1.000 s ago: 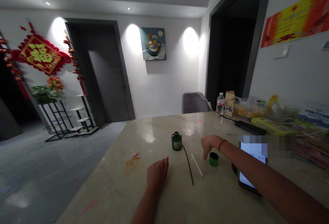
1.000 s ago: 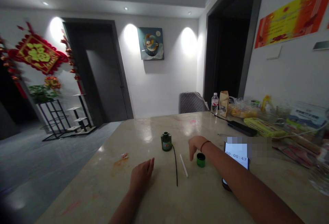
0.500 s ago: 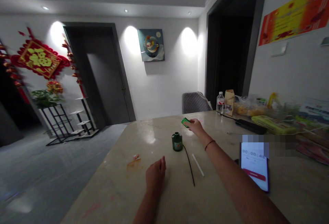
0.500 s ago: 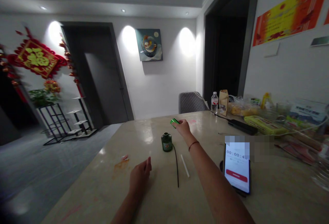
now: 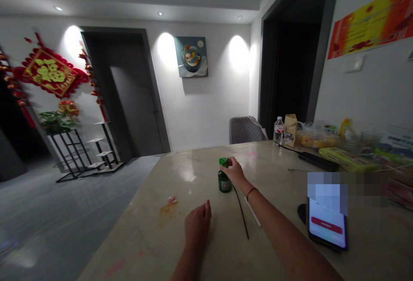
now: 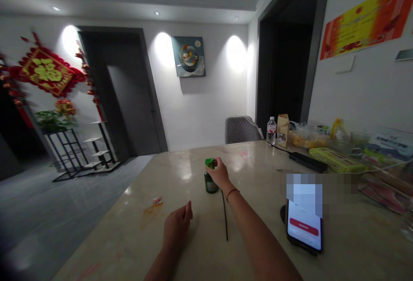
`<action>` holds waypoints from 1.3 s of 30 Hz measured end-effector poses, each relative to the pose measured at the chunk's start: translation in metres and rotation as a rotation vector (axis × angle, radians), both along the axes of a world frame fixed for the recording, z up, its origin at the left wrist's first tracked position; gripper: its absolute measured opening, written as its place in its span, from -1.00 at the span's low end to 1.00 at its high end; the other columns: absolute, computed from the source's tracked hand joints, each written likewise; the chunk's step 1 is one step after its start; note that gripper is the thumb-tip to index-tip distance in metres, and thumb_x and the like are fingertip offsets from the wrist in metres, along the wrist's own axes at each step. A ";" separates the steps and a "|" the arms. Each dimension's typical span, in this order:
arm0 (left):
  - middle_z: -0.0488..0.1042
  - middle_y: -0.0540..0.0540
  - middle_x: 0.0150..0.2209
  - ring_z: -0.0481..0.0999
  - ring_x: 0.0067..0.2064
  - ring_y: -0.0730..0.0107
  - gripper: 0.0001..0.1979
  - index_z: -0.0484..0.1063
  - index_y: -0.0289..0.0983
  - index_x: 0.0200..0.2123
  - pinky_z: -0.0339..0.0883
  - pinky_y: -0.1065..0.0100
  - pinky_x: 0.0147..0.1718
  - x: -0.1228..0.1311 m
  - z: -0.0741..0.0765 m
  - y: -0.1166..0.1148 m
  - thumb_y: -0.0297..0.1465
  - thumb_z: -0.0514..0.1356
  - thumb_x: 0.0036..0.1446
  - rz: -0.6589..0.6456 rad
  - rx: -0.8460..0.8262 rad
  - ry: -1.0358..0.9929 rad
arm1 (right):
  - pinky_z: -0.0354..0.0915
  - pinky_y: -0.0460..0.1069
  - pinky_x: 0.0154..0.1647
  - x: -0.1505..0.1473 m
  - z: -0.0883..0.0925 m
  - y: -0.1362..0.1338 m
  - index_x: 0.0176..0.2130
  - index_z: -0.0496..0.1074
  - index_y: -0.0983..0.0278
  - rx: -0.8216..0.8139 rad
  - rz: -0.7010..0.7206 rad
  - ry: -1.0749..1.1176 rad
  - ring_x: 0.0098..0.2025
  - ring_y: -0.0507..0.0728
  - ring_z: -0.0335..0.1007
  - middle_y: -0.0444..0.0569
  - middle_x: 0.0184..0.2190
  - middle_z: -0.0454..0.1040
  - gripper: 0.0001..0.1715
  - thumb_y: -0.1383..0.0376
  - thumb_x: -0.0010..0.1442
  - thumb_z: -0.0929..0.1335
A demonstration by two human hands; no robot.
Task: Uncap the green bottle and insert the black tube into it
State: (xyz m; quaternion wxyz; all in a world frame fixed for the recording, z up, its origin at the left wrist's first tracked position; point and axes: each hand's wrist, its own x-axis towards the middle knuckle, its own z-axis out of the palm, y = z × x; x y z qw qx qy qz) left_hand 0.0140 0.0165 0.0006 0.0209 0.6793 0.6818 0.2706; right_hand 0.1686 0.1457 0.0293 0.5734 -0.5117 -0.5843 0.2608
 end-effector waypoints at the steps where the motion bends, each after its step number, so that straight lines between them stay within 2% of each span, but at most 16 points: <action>1: 0.48 -0.07 -0.58 0.40 -0.56 0.47 -0.44 0.40 -0.25 -0.62 0.03 0.47 -0.54 0.000 0.000 0.000 -0.21 -0.24 0.20 -0.003 -0.001 0.006 | 0.25 0.01 -0.12 0.001 -0.003 -0.002 -0.24 0.28 0.25 0.009 -0.010 -0.002 -0.16 0.11 0.37 -0.01 -0.23 0.45 -0.61 0.26 -0.14 0.39; 4: 0.48 -0.06 -0.58 0.40 -0.56 0.47 -0.45 0.40 -0.26 -0.61 0.02 0.47 -0.54 0.000 0.000 -0.001 -0.22 -0.23 0.21 -0.007 -0.007 0.025 | 0.26 -0.01 -0.13 0.005 -0.008 -0.007 -0.23 0.26 0.25 0.038 -0.008 -0.028 -0.16 0.11 0.37 0.00 -0.22 0.44 -0.59 0.24 -0.13 0.38; 9: 0.48 -0.07 -0.57 0.40 -0.55 0.48 -0.46 0.40 -0.26 -0.61 0.02 0.47 -0.53 0.001 0.001 -0.002 -0.23 -0.23 0.21 -0.021 -0.013 0.027 | 0.29 0.00 -0.18 0.011 -0.008 -0.006 -0.26 0.28 0.27 -0.017 0.088 -0.111 -0.21 0.11 0.39 -0.01 -0.27 0.46 -0.60 0.25 -0.15 0.40; 16: 0.48 -0.06 -0.54 0.42 -0.51 0.47 -0.52 0.39 -0.24 -0.55 0.06 0.47 -0.51 0.001 0.001 -0.002 -0.24 -0.20 0.20 -0.003 0.001 0.021 | 0.28 0.03 -0.13 0.013 -0.016 -0.011 -0.21 0.33 0.31 -0.057 0.143 -0.151 -0.16 0.15 0.39 0.05 -0.20 0.46 -0.49 0.27 -0.22 0.45; 20: 0.50 -0.04 -0.36 0.47 -0.31 0.40 -0.73 0.38 -0.21 -0.29 0.23 0.43 -0.34 -0.002 -0.007 0.003 -0.21 -0.02 0.11 -0.051 0.086 -0.071 | 0.29 0.03 -0.16 0.016 -0.016 -0.025 -0.23 0.36 0.32 -0.077 0.227 -0.178 -0.21 0.16 0.41 0.03 -0.25 0.48 -0.46 0.25 -0.27 0.48; 21: 0.50 -0.07 -0.27 0.47 -0.22 0.36 -0.71 0.35 -0.22 -0.19 0.26 0.39 -0.25 -0.002 -0.010 0.005 -0.21 0.03 0.07 -0.088 0.110 -0.099 | 0.30 0.03 -0.17 0.017 -0.015 -0.030 -0.22 0.36 0.32 -0.078 0.265 -0.182 -0.21 0.16 0.41 0.02 -0.25 0.48 -0.44 0.24 -0.28 0.48; 23: 0.43 -0.14 -0.09 0.40 -0.04 0.25 -0.53 0.26 -0.26 -0.04 0.20 0.27 -0.05 0.000 -0.015 0.008 -0.22 0.15 -0.03 -0.158 0.109 -0.143 | 0.30 0.03 -0.18 0.017 -0.014 -0.043 -0.21 0.36 0.32 -0.074 0.350 -0.173 -0.19 0.17 0.40 0.03 -0.24 0.47 -0.42 0.21 -0.28 0.49; 25: 0.36 -0.18 0.02 0.33 0.05 0.19 -0.38 0.17 -0.27 0.04 0.14 0.21 0.03 0.005 -0.019 0.011 -0.26 0.23 -0.13 -0.200 0.047 -0.214 | 0.31 0.03 -0.16 0.015 -0.016 -0.058 -0.19 0.35 0.31 -0.072 0.440 -0.131 -0.17 0.17 0.40 0.03 -0.23 0.47 -0.41 0.20 -0.27 0.49; 27: 0.33 -0.18 0.05 0.33 0.06 0.21 -0.31 0.09 -0.24 0.09 0.18 0.24 0.02 0.012 -0.020 0.010 -0.33 0.25 -0.15 -0.271 0.000 -0.334 | 0.31 0.04 -0.14 0.012 -0.019 -0.071 -0.15 0.33 0.29 -0.085 0.526 -0.055 -0.15 0.17 0.39 0.03 -0.20 0.46 -0.36 0.22 -0.26 0.49; 31: 0.40 -0.16 -0.01 0.43 -0.06 0.33 -0.40 0.07 -0.25 0.07 0.29 0.35 -0.11 0.023 -0.017 0.005 -0.40 0.18 -0.07 -0.408 -0.039 -0.553 | 0.26 0.09 -0.04 0.006 -0.023 -0.089 -0.02 0.25 0.22 -0.121 0.572 0.135 -0.08 0.18 0.36 0.03 -0.13 0.43 -0.16 0.26 -0.32 0.51; 34: 0.41 -0.19 -0.04 0.44 -0.08 0.32 -0.45 0.11 -0.29 0.04 0.30 0.35 -0.12 0.025 -0.013 0.002 -0.37 0.18 -0.06 -0.395 -0.059 -0.589 | 0.14 0.13 0.07 0.007 -0.015 -0.097 0.00 0.25 0.19 -0.176 0.621 0.317 0.02 0.21 0.28 0.02 -0.05 0.39 -0.15 0.18 -0.31 0.50; 39: 0.41 -0.17 -0.04 0.41 -0.03 0.21 -0.37 0.18 -0.27 0.01 0.25 0.26 -0.06 0.024 -0.009 0.001 -0.31 0.27 -0.17 -0.319 0.011 -0.594 | -0.07 0.08 0.19 0.011 0.003 -0.109 0.00 0.30 0.22 -0.235 0.709 0.606 0.12 0.16 0.15 -0.02 0.01 0.35 -0.29 -0.07 -0.08 0.35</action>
